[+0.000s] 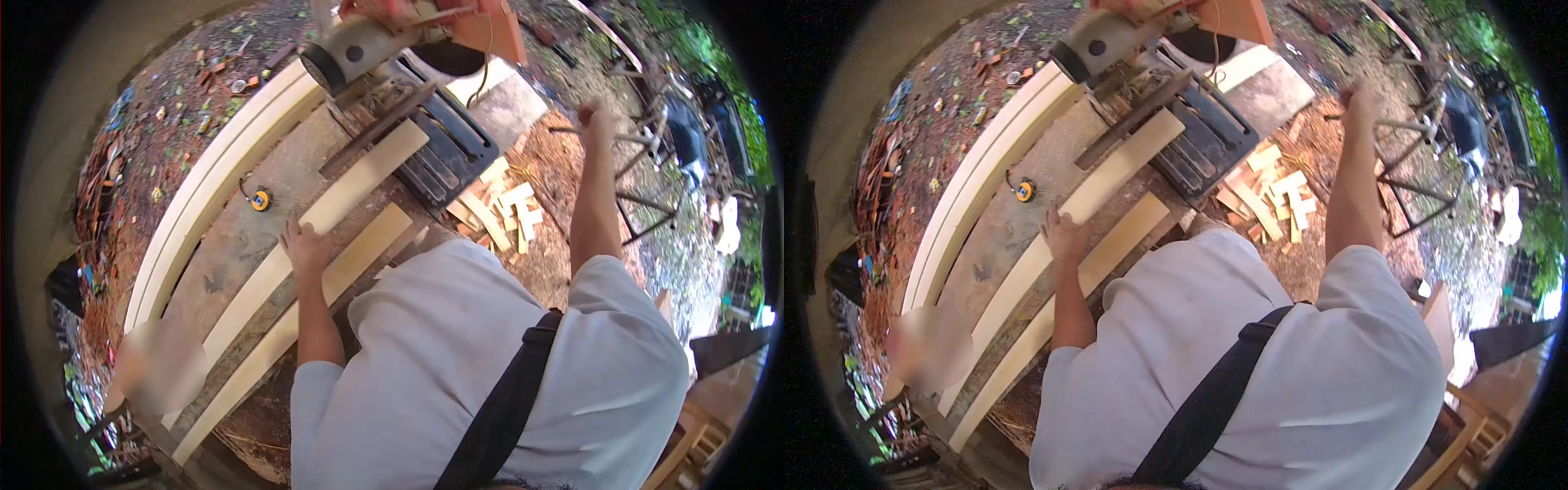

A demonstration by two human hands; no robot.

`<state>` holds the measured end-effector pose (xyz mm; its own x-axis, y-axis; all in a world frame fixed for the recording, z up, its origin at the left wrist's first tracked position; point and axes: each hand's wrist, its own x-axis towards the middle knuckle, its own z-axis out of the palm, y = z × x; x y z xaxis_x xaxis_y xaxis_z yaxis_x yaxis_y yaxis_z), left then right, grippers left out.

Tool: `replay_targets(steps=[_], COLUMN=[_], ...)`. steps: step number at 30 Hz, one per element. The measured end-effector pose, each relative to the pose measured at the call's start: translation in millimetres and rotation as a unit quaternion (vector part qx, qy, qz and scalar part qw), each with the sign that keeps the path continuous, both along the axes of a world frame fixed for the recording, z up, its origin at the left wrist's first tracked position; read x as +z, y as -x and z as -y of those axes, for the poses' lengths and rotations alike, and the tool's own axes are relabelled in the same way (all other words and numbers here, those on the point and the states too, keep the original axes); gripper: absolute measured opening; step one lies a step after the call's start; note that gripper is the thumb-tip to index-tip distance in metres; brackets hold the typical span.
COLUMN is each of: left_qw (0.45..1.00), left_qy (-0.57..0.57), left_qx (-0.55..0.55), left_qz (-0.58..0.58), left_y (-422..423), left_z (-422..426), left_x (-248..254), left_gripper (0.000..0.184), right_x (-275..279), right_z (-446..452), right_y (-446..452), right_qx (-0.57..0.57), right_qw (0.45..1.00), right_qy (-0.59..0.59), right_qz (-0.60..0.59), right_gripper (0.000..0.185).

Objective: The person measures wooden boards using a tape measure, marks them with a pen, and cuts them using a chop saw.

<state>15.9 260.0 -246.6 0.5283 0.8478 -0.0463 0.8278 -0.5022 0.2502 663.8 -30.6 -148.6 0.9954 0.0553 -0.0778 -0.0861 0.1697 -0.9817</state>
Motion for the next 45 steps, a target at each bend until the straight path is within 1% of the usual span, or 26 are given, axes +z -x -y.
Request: replay_targets(steps=[1,2,4,6,10,13,14,16,17,20,22,23,25,28,29,33,36,37,38,39,40,41,42,43,44,45], left_qw=[1.0,0.998,0.996,0.996,0.992,0.988,0.987,0.979,0.978,0.958,0.975,0.972,0.97,0.948,0.951,0.917,0.853,0.844,0.854,0.791,0.747,0.695,0.6,0.531,0.453,0.452], left_qy=[-0.007,-0.013,0.013,0.004,-0.006,0.005,-0.018,-0.05,-0.008,0.04,0.06,0.061,0.069,0.136,0.07,0.063,-0.031,-0.016,-0.069,-0.023,0.013,0.024,0.089,0.087,0.086,0.092], left_qx=[0.029,0.058,0.083,0.078,0.122,0.15,0.137,0.155,0.15,0.231,0.21,0.222,0.191,0.242,0.267,0.365,0.433,0.448,0.472,0.5,0.544,0.58,0.659,0.647,0.628,0.623], left_qz=[0.005,0.01,-0.005,-0.04,0.012,0.04,0.087,0.122,0.144,0.164,0.049,0.049,0.135,0.156,0.137,0.151,0.288,0.296,0.209,0.352,0.381,0.423,0.444,0.54,0.627,0.632], left_y=[-4.5,-11.1,-23.1,-29.1,-37.2,-45.1,-40.9,-21.3,-14.5,-18.0,-5.3,-4.7,-6.3,3.5,7.2,38.7,86.8,102.9,136.8,152.1,145.4,173.2,168.7,189.1,214.9,228.2], left_z=[8.4,17.1,31.0,47.3,60.2,76.3,80.5,96.0,104.7,134.9,143.1,142.4,140.0,136.5,138.6,139.9,122.0,123.5,117.6,108.5,95.5,83.8,67.9,53.9,42.5,34.3], left_x=[-3.6,-2.7,4.9,5.0,1.9,9.1,-6.8,-29.8,-37.8,-16.6,-24.4,-18.4,-0.3,-6.2,-12.4,-10.3,-36.8,-48.6,-82.7,-79.6,-32.3,-49.2,-6.1,-19.6,-35.0,-39.5], left_gripper=[0.056,0.052,0.049,0.049,0.05,0.048,0.05,0.051,0.048,0.045,0.05,0.05,0.054,0.057,0.056,0.047,0.059,0.065,0.06,0.054,0.05,0.048,0.047,0.048,0.048,0.048], right_x=[-40.8,-55.0,-76.6,-107.0,-135.3,-187.2,-175.9,-188.4,-224.6,-204.4,-200.4,-211.6,-245.8,-219.6,-215.1,-198.0,-201.7,-207.5,-210.3,-219.0,-231.4,-240.6,-202.7,-150.2,-134.8,-121.5], right_z=[2.0,-22.6,-53.4,-81.5,-141.0,-161.1,-170.9,-178.9,-183.4,-186.1,-188.7,-188.7,-176.4,-138.2,-121.5,-41.2,44.6,75.9,99.9,129.0,147.0,162.7,145.5,118.6,91.3,65.5], right_y=[12.1,43.8,73.1,86.3,90.9,63.9,80.1,74.7,49.3,55.9,56.6,45.9,18.2,17.9,13.4,-10.0,-10.8,-3.7,9.0,21.9,23.2,27.3,66.7,118.4,152.0,183.9], right_qx=[0.089,0.018,0.162,0.246,0.248,0.318,0.266,0.289,0.318,0.327,0.302,0.313,0.327,0.296,0.282,0.199,0.118,0.105,0.102,0.115,0.168,0.229,0.342,0.449,0.489,0.533], right_qw=[0.991,0.981,0.946,0.925,0.901,0.887,0.911,0.908,0.899,0.892,0.907,0.903,0.909,0.926,0.93,0.95,0.942,0.924,0.898,0.862,0.811,0.752,0.698,0.641,0.563,0.477], right_qy=[-0.001,0.127,0.193,0.185,0.179,0.087,0.084,0.021,0.002,0.023,0.049,0.054,0.037,0.047,0.052,0.093,0.167,0.212,0.257,0.308,0.37,0.425,0.466,0.495,0.547,0.589], right_qz=[-0.104,-0.145,-0.202,-0.223,-0.309,-0.323,-0.305,-0.303,-0.301,-0.312,-0.288,-0.289,-0.256,-0.23,-0.228,-0.222,-0.265,-0.301,-0.343,-0.386,-0.421,-0.448,-0.423,-0.378,-0.379,-0.375], right_gripper=[0.021,0.024,0.031,0.036,0.038,0.045,0.035,0.019,0.021,0.029,0.022,0.022,0.013,0.012,0.014,0.022,0.028,0.03,0.032,0.035,0.035,0.035,0.042,0.05,0.051,0.053])
